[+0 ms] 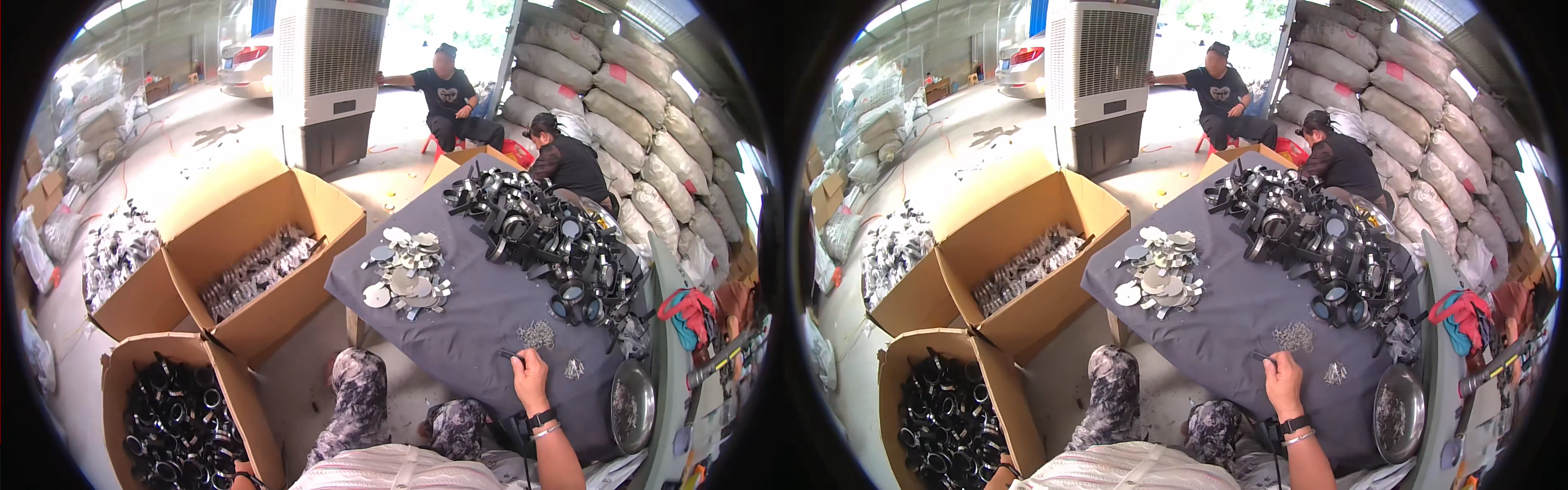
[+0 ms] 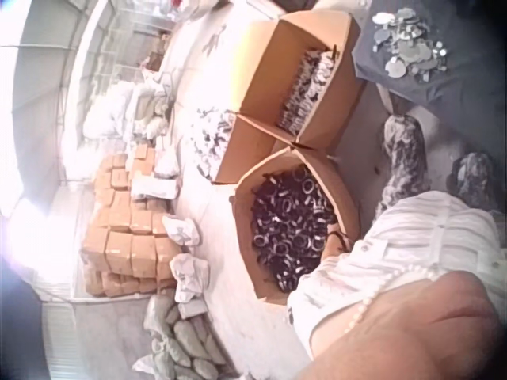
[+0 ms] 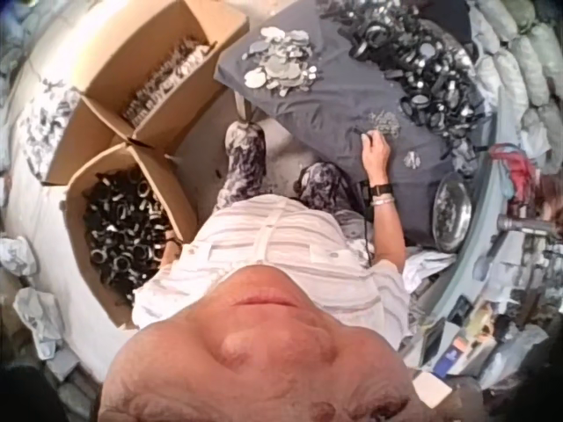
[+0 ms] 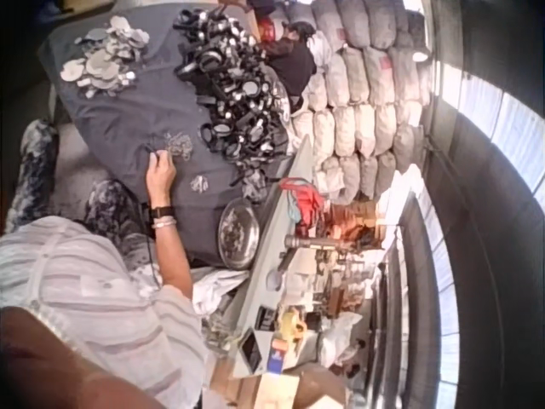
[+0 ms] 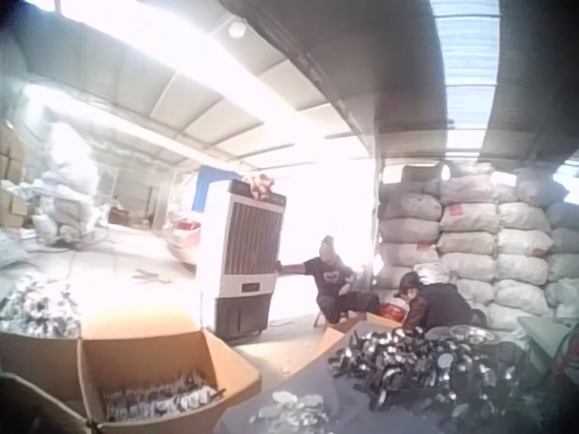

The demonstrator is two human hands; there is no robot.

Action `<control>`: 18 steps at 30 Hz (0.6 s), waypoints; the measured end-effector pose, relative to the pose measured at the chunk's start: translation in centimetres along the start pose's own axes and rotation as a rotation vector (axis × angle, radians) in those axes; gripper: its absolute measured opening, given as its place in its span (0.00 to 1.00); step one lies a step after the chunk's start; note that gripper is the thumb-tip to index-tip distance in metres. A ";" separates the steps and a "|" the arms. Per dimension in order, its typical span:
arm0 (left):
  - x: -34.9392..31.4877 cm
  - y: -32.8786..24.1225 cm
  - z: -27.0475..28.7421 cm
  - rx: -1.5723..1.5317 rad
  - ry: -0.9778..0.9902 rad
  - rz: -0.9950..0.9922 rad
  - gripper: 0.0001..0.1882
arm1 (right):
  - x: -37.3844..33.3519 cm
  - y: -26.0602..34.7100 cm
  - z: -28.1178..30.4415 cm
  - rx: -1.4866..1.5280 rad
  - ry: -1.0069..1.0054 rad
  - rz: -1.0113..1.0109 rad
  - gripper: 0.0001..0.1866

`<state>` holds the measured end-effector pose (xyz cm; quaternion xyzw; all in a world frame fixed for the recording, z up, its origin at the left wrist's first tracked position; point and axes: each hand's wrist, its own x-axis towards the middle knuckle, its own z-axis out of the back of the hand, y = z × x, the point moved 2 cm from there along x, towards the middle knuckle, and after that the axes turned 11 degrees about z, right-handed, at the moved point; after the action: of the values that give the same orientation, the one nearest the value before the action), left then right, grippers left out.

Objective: The person assembles a mask component by hand, fitting a metal plate into a metal ring and securing them with a small metal pin. Once finished, the person places the completed assembly into a cardboard box and repeats the process.

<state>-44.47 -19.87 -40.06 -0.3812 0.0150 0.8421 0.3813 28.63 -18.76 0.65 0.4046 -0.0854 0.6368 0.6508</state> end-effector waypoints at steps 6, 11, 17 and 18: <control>-2.3 -2.4 3.5 -0.013 0.111 0.005 0.21 | 0.4 0.2 -0.4 -0.018 0.010 0.015 0.06; -5.3 -3.0 4.6 -0.073 0.190 0.045 0.19 | 0.3 -0.1 -0.2 -0.002 0.026 0.033 0.06; -8.0 -1.8 4.7 -0.169 0.269 0.115 0.17 | -0.2 0.2 0.0 0.092 -0.025 -0.052 0.05; -7.5 -1.1 5.3 -0.175 0.262 0.112 0.17 | -0.3 -0.1 0.3 0.098 -0.052 -0.037 0.05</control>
<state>-43.95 -22.13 -31.08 -0.5180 0.0122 0.8032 0.2939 28.76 -19.24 0.64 0.4539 -0.0637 0.6173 0.6395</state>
